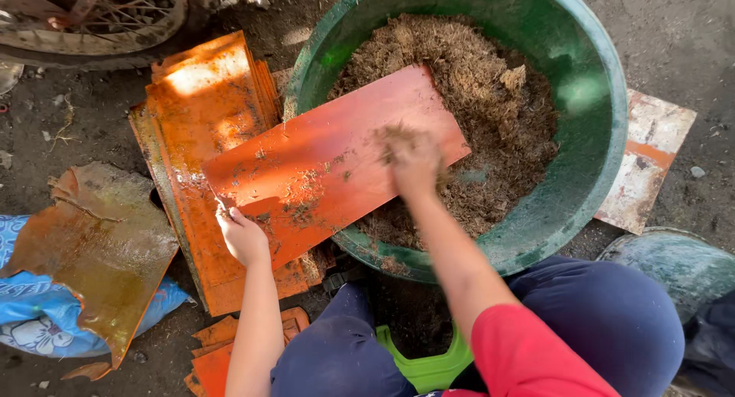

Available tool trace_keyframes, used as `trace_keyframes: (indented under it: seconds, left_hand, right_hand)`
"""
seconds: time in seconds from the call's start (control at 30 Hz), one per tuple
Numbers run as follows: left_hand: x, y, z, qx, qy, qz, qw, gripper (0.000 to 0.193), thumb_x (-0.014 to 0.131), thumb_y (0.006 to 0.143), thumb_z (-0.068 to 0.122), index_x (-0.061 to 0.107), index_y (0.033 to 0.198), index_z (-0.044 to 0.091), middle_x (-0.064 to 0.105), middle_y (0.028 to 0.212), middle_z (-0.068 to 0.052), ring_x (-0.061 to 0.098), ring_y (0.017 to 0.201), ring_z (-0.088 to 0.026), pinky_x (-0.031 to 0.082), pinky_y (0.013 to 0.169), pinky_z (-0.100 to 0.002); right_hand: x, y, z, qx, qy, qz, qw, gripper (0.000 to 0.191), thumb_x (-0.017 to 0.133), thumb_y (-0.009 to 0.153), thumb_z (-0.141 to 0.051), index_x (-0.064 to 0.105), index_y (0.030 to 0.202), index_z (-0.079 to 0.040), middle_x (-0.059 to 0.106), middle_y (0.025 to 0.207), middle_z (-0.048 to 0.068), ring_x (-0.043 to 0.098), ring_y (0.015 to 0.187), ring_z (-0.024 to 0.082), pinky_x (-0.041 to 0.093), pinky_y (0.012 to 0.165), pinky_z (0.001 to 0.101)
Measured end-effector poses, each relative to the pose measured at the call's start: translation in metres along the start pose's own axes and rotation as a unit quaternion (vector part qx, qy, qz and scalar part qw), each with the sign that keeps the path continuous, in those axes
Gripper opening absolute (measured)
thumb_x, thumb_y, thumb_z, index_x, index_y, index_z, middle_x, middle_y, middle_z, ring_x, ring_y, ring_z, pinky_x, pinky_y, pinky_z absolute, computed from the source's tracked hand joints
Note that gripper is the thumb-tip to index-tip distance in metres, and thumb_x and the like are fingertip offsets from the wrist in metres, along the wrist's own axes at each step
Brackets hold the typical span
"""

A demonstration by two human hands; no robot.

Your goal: The person sits on a small stool and scrubs orange rectangular tiles using a handful of fibrous material from a green basin. They scrub one side of each tile, flip it, and scrub the other side before stacking the cleaned tiles to the left.

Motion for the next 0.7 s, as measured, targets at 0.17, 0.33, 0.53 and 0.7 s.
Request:
trace_keyframes:
  seconds: [0.17,0.33,0.53,0.7]
  left_hand:
    - [0.000,0.009,0.008,0.020,0.012,0.031,0.999,0.046,0.050,0.109,0.039,0.051,0.138,0.003,0.070,0.091,-0.018,0.068,0.080,-0.036,0.052,0.075,-0.046]
    - [-0.001,0.006,0.006,0.047,0.013,0.038,0.998,0.042,0.054,0.108,0.039,0.057,0.130,0.003,0.072,0.096,-0.019,0.069,0.084,-0.039,0.051,0.074,-0.050]
    - [-0.046,0.022,-0.020,0.156,0.041,0.112,0.980,0.040,0.061,0.111,0.036,0.063,0.127,-0.001,0.073,0.106,-0.023,0.070,0.092,-0.042,0.053,0.078,-0.049]
    - [-0.063,0.038,-0.042,0.136,0.030,0.100,0.985,0.041,0.060,0.111,0.036,0.062,0.126,-0.001,0.073,0.102,-0.022,0.071,0.087,-0.038,0.054,0.073,-0.045]
  right_hand:
    - [-0.080,0.064,0.042,0.104,-0.203,0.146,0.963,0.028,0.054,0.101,-0.024,0.066,0.123,-0.012,0.036,0.147,0.024,0.032,0.131,0.041,0.029,0.107,0.0568]
    - [0.070,-0.018,-0.045,0.011,-0.242,-0.089,0.966,0.054,0.049,0.105,-0.035,0.038,0.146,-0.002,0.022,0.155,0.033,0.010,0.144,0.056,0.005,0.113,0.0700]
    - [0.150,-0.060,-0.125,-0.248,-0.168,-0.063,0.952,0.058,0.071,0.088,-0.040,0.052,0.141,-0.024,0.032,0.150,0.033,0.024,0.137,0.060,0.013,0.105,0.0762]
    - [0.033,0.061,-0.059,-0.158,-0.186,0.112,0.963,0.018,0.067,0.100,-0.016,0.076,0.103,-0.032,0.063,0.120,-0.005,0.055,0.123,0.024,0.039,0.116,0.0515]
Point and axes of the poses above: each hand's wrist, its own y-axis towards the middle knuckle, its own x-axis out of the palm, z = x × y, the point moved 8 cm from there along y, towards the middle knuckle
